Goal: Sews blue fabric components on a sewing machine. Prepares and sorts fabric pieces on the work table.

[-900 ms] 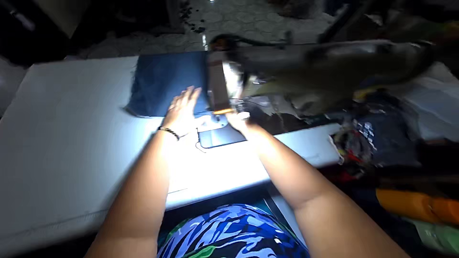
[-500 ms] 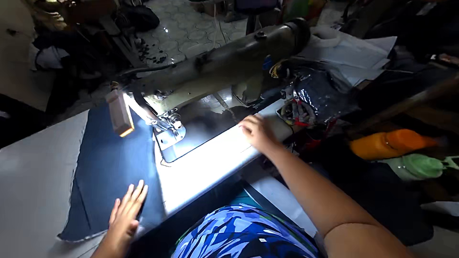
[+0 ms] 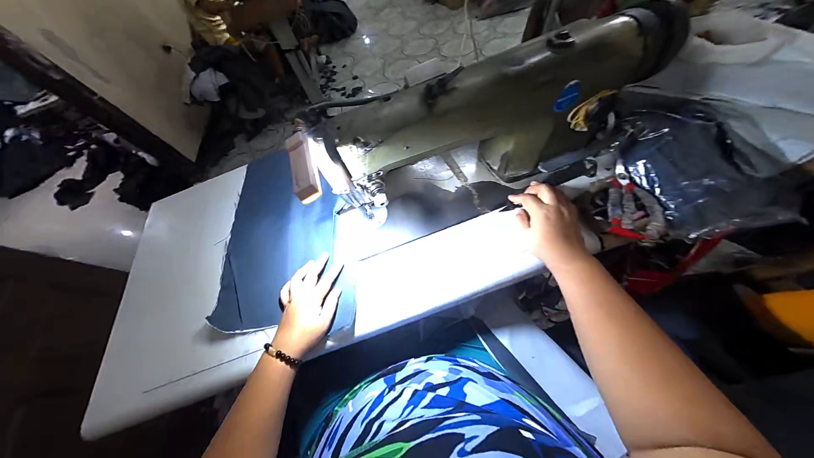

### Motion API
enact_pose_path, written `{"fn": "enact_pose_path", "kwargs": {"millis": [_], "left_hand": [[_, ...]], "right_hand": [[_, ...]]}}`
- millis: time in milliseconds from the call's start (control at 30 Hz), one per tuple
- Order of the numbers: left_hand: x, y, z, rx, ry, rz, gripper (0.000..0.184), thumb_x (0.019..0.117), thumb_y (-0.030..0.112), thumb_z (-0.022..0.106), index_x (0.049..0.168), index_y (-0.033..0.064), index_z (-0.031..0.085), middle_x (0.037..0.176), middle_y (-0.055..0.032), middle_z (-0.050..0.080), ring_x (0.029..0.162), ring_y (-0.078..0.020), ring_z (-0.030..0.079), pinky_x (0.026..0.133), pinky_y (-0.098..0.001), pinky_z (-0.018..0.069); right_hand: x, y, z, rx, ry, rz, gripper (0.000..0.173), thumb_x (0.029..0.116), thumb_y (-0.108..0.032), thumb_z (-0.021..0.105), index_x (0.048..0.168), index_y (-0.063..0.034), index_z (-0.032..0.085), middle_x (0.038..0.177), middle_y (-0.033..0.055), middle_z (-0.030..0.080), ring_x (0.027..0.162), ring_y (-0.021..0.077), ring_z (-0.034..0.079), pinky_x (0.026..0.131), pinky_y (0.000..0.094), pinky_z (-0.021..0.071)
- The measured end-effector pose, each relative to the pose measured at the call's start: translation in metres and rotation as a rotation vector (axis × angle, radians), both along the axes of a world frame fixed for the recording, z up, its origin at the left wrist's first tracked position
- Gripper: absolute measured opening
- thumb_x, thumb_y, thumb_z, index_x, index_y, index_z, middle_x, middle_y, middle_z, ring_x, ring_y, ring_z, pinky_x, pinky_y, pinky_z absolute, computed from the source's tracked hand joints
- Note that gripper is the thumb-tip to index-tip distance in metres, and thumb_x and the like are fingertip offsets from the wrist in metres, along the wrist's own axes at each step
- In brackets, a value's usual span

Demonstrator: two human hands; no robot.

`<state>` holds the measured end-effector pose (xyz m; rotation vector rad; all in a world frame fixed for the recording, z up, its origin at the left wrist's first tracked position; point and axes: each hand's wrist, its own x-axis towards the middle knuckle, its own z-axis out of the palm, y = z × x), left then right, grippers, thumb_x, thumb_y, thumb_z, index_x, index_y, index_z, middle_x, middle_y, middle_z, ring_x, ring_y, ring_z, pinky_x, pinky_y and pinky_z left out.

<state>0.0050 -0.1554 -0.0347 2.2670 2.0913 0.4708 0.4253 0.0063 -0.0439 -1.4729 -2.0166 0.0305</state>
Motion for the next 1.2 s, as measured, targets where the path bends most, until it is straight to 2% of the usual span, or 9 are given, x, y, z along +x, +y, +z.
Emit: {"fn": "enact_pose_path", "kwargs": {"millis": [200, 333, 433, 500, 633, 733, 967, 1033, 1200], "left_hand": [[0.028, -0.044, 0.026, -0.194, -0.090, 0.048, 0.050, 0.1017, 0.051, 0.044, 0.148, 0.0378, 0.055, 0.149, -0.0050, 0.055, 0.140, -0.0351, 0.045, 0.103, -0.0660, 0.0318], [0.025, -0.008, 0.051, -0.079, -0.187, 0.054, 0.046, 0.0994, 0.040, 0.057, 0.136, 0.0130, 0.065, 0.106, -0.0090, 0.073, 0.100, -0.0276, 0.068, 0.091, -0.0571, 0.0496], [0.022, 0.050, 0.060, -0.042, -0.224, 0.084, 0.050, 0.0983, 0.027, 0.067, 0.142, 0.0039, 0.058, 0.125, -0.0170, 0.067, 0.115, -0.0294, 0.064, 0.103, -0.0478, 0.0505], [0.019, 0.086, 0.055, -0.097, -0.225, 0.068, 0.063, 0.0960, 0.031, 0.071, 0.148, 0.0006, 0.051, 0.132, -0.0213, 0.063, 0.119, -0.0321, 0.063, 0.105, -0.0463, 0.0491], [0.012, 0.120, 0.033, -0.114, -0.194, 0.048, 0.052, 0.0930, 0.044, 0.073, 0.127, 0.0052, 0.070, 0.116, -0.0178, 0.067, 0.111, -0.0311, 0.064, 0.099, -0.0477, 0.0510], [0.015, 0.116, 0.030, -0.074, -0.192, 0.068, 0.036, 0.0984, 0.040, 0.068, 0.117, 0.0099, 0.074, 0.108, -0.0133, 0.067, 0.100, -0.0273, 0.067, 0.090, -0.0464, 0.0549], [0.024, 0.102, 0.015, 0.150, -0.087, -0.021, 0.024, 0.1037, 0.018, 0.057, 0.105, 0.0011, 0.074, 0.105, -0.0184, 0.071, 0.109, -0.0349, 0.068, 0.100, -0.0465, 0.0522], [0.026, 0.102, 0.021, 0.116, -0.186, 0.042, 0.027, 0.1053, 0.015, 0.052, 0.104, -0.0007, 0.073, 0.108, -0.0179, 0.072, 0.112, -0.0317, 0.068, 0.103, -0.0451, 0.0506], [0.024, 0.098, 0.029, 0.111, -0.428, 0.112, 0.025, 0.1066, 0.011, 0.049, 0.108, -0.0014, 0.070, 0.109, -0.0167, 0.072, 0.102, -0.0257, 0.070, 0.095, -0.0422, 0.0540]], "right_hand": [[-0.004, 0.000, 0.004, -0.022, -0.052, 0.031, 0.023, 0.1015, -0.003, 0.055, 0.119, 0.0004, 0.070, 0.126, 0.0287, 0.064, 0.127, 0.0504, 0.055, 0.107, 0.0663, 0.0423], [-0.003, -0.003, 0.005, 0.010, -0.051, 0.067, 0.021, 0.1018, -0.002, 0.053, 0.115, 0.0016, 0.070, 0.123, 0.0296, 0.063, 0.125, 0.0517, 0.056, 0.107, 0.0677, 0.0409], [0.000, -0.003, 0.003, 0.016, -0.040, 0.078, 0.023, 0.1024, -0.004, 0.052, 0.116, 0.0023, 0.069, 0.124, 0.0297, 0.063, 0.123, 0.0513, 0.056, 0.106, 0.0668, 0.0417], [0.001, -0.004, 0.003, 0.004, -0.034, 0.080, 0.024, 0.1011, -0.001, 0.052, 0.116, 0.0030, 0.069, 0.125, 0.0301, 0.062, 0.123, 0.0517, 0.056, 0.106, 0.0669, 0.0419], [0.002, -0.005, 0.003, 0.004, -0.040, 0.063, 0.024, 0.1004, 0.000, 0.052, 0.117, 0.0021, 0.070, 0.123, 0.0283, 0.064, 0.121, 0.0505, 0.058, 0.104, 0.0667, 0.0437], [0.002, -0.005, 0.004, -0.028, -0.066, 0.056, 0.025, 0.0995, 0.002, 0.053, 0.118, 0.0029, 0.070, 0.123, 0.0293, 0.065, 0.121, 0.0516, 0.058, 0.104, 0.0672, 0.0430], [-0.010, -0.009, 0.007, -0.016, 0.052, 0.099, 0.030, 0.1041, -0.004, 0.044, 0.119, 0.0091, 0.066, 0.120, 0.0315, 0.065, 0.118, 0.0496, 0.060, 0.104, 0.0630, 0.0439], [-0.041, -0.022, 0.014, -0.052, 0.196, 0.176, 0.032, 0.1068, -0.008, 0.043, 0.121, 0.0113, 0.064, 0.117, 0.0306, 0.066, 0.114, 0.0423, 0.064, 0.103, 0.0553, 0.0488], [-0.145, -0.045, 0.055, -0.488, 0.291, 0.360, 0.025, 0.1068, -0.011, 0.050, 0.120, 0.0000, 0.068, 0.097, 0.0123, 0.070, 0.080, 0.0169, 0.067, 0.078, 0.0384, 0.0579]]}}
